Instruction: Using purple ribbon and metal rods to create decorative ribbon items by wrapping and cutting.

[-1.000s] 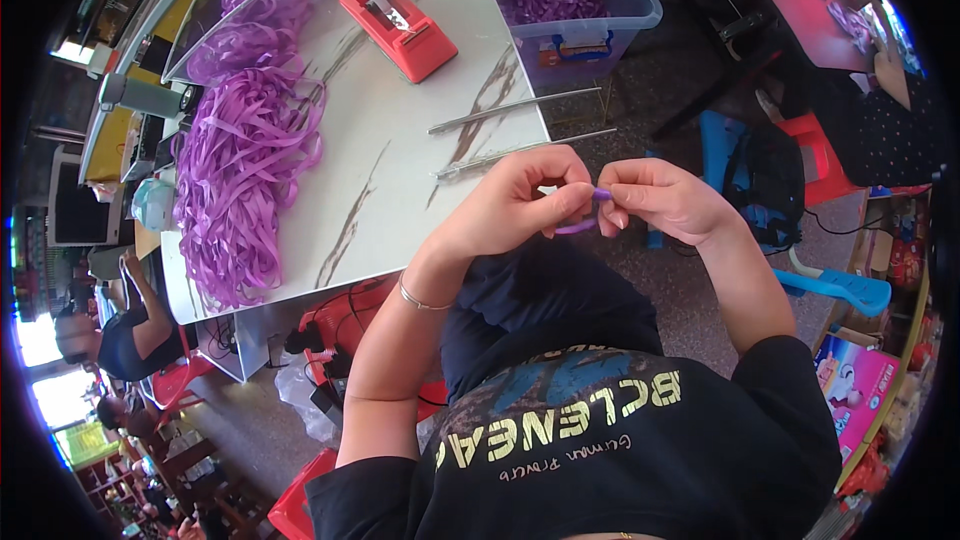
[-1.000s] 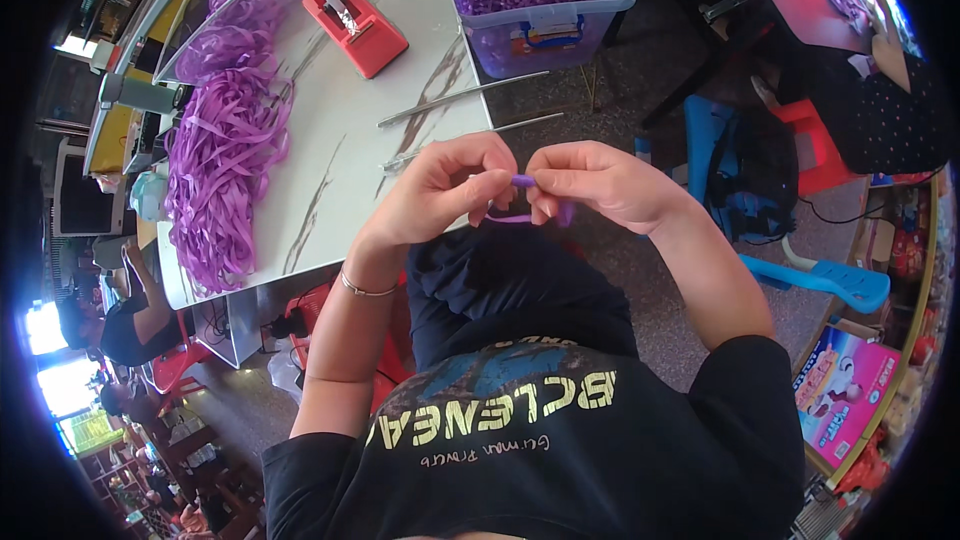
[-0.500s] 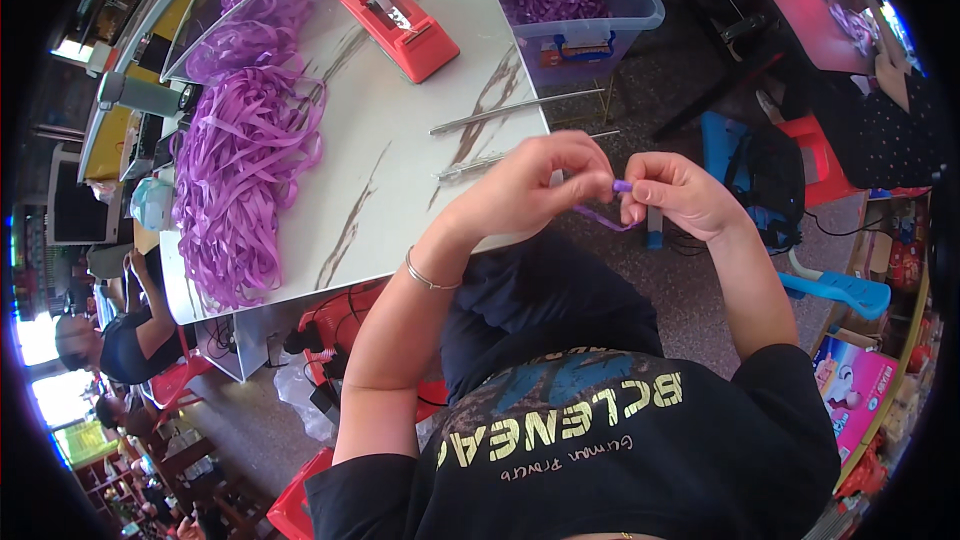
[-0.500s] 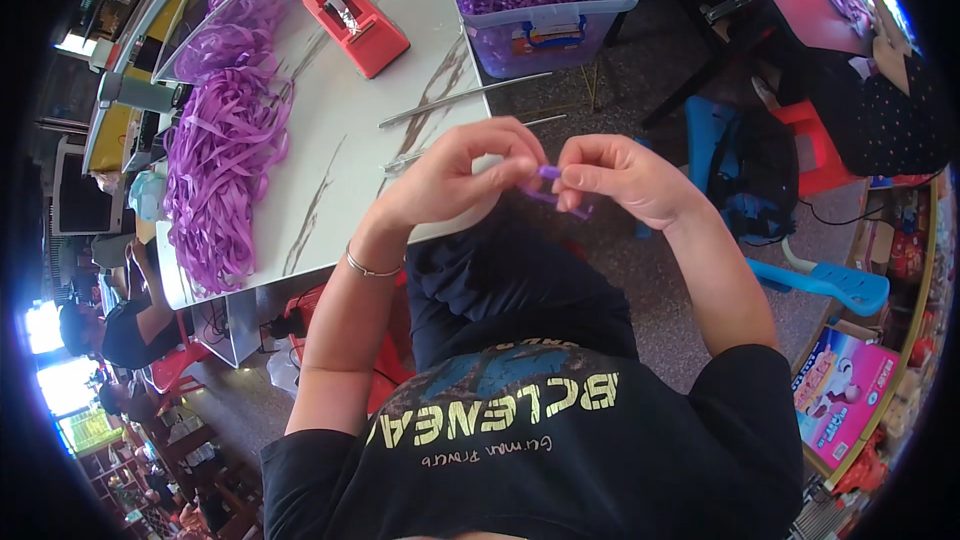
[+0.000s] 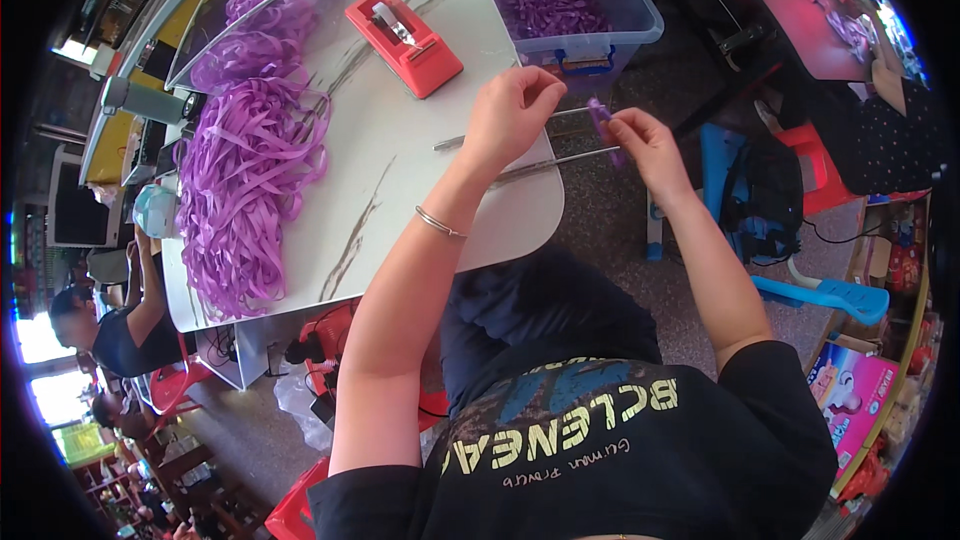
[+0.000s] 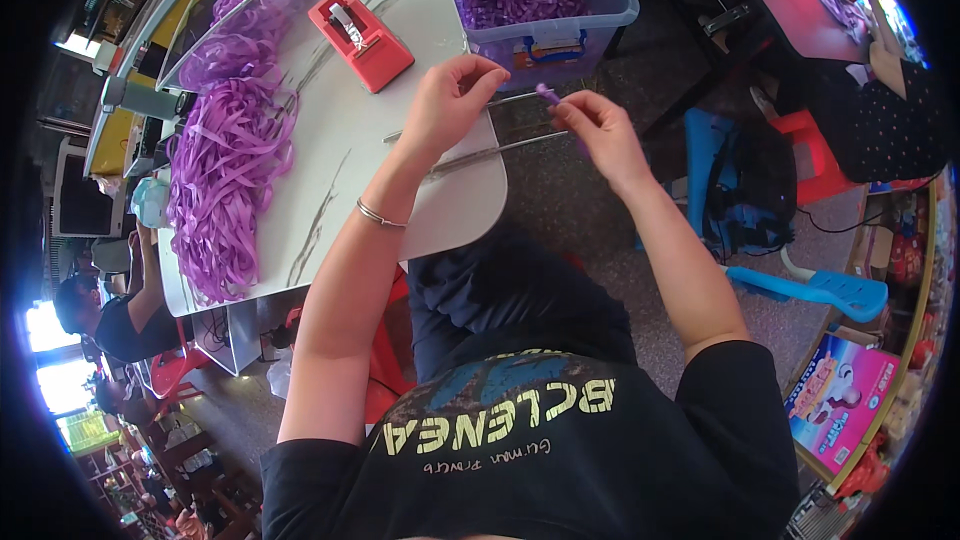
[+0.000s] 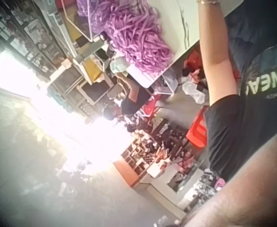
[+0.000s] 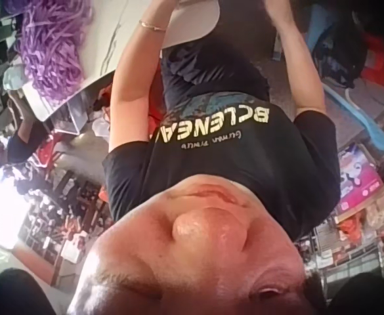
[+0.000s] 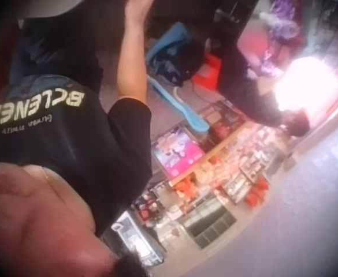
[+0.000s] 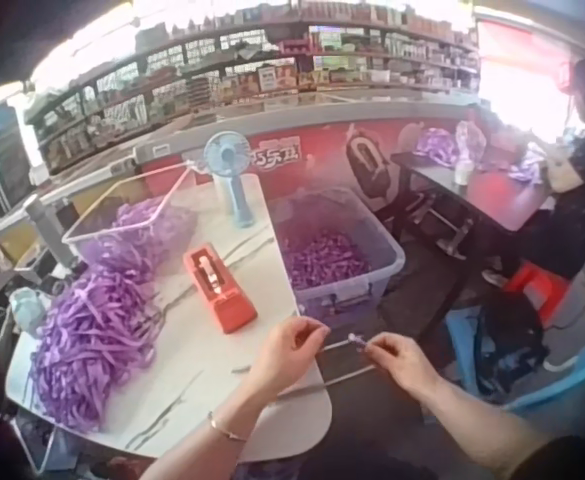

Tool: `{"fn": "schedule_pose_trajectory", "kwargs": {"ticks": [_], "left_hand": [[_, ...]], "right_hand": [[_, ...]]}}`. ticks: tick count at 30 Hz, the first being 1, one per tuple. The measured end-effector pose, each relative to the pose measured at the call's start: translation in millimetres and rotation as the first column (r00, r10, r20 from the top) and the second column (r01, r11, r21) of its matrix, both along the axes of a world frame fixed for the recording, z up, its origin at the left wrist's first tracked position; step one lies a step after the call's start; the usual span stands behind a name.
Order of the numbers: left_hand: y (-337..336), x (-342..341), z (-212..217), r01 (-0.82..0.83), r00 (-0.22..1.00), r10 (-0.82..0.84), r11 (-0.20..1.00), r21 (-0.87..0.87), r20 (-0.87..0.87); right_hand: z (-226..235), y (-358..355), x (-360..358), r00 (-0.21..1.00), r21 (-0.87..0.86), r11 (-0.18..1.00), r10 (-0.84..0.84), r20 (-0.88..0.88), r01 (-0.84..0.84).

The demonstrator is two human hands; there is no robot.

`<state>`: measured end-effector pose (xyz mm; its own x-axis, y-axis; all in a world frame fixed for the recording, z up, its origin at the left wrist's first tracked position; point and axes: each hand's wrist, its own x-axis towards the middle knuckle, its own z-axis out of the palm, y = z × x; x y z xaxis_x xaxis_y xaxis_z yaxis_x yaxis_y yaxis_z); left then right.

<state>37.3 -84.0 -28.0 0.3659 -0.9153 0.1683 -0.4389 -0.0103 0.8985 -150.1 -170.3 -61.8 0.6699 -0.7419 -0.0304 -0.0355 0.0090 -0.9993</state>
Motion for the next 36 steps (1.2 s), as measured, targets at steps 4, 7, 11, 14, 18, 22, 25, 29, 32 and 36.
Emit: {"fn": "schedule_pose_trajectory", "kwargs": {"ticks": [4, 7, 11, 14, 18, 22, 25, 29, 32, 36], "left_hand": [[0.8, 1.8, -5.7, -0.053, 0.999, 0.053, 0.999, 0.0, -0.002], [2.8, -1.4, -3.0, -0.033, 0.997, 0.034, 0.999, -0.016, 0.071], [2.9, -3.7, 5.2, -0.008, 0.981, -0.001, 0.999, 0.05, 0.194], [-0.4, -2.5, 4.5, -0.006, 0.968, -0.014, 0.997, 0.077, 0.249], [-3.5, -2.7, 6.6, -0.012, 0.954, -0.037, 0.987, 0.16, 0.297], [-6.2, -5.3, 11.9, -0.014, 0.951, -0.06, 0.972, 0.236, 0.303], [-6.6, -4.7, 10.2, -0.022, 0.946, -0.053, 0.974, 0.227, 0.32], [-7.4, -1.6, 7.0, -0.011, 0.942, -0.075, 0.968, 0.251, 0.328], [-7.7, 0.4, 4.8, 0.002, 0.948, -0.081, 0.969, 0.249, 0.307], [-7.9, 2.8, 4.4, 0.0, 0.947, -0.085, 0.964, 0.266, 0.308]], "right_hand": [[-13.5, 11.2, 10.5, 0.994, 0.013, 0.995, 0.098, 0.043, -0.098], [-17.5, 17.6, 15.5, 0.996, 0.057, 0.996, 0.059, 0.067, -0.063], [-21.5, 22.1, 18.6, 0.999, 0.056, 0.998, -0.001, 0.04, -0.001], [-21.5, 24.6, 20.4, 1.0, 0.044, 0.999, -0.008, 0.021, 0.007], [-23.2, 28.1, 18.2, 1.0, 0.016, 1.0, -0.005, -0.022, 0.005], [-22.3, 42.0, -4.7, 0.998, 0.121, 0.991, 0.062, -0.013, -0.06], [-12.9, 67.2, -33.7, 0.994, 0.077, 0.994, 0.084, -0.076, -0.078], [-2.6, 108.1, -78.4, 0.979, 0.18, 0.974, 0.161, -0.128, -0.137], [-0.1, 135.0, -110.1, 0.965, 0.14, 0.972, 0.209, -0.159, -0.187], [25.0, 150.4, -135.8, 0.898, -0.246, 0.889, 0.301, -0.321, -0.386]]}}
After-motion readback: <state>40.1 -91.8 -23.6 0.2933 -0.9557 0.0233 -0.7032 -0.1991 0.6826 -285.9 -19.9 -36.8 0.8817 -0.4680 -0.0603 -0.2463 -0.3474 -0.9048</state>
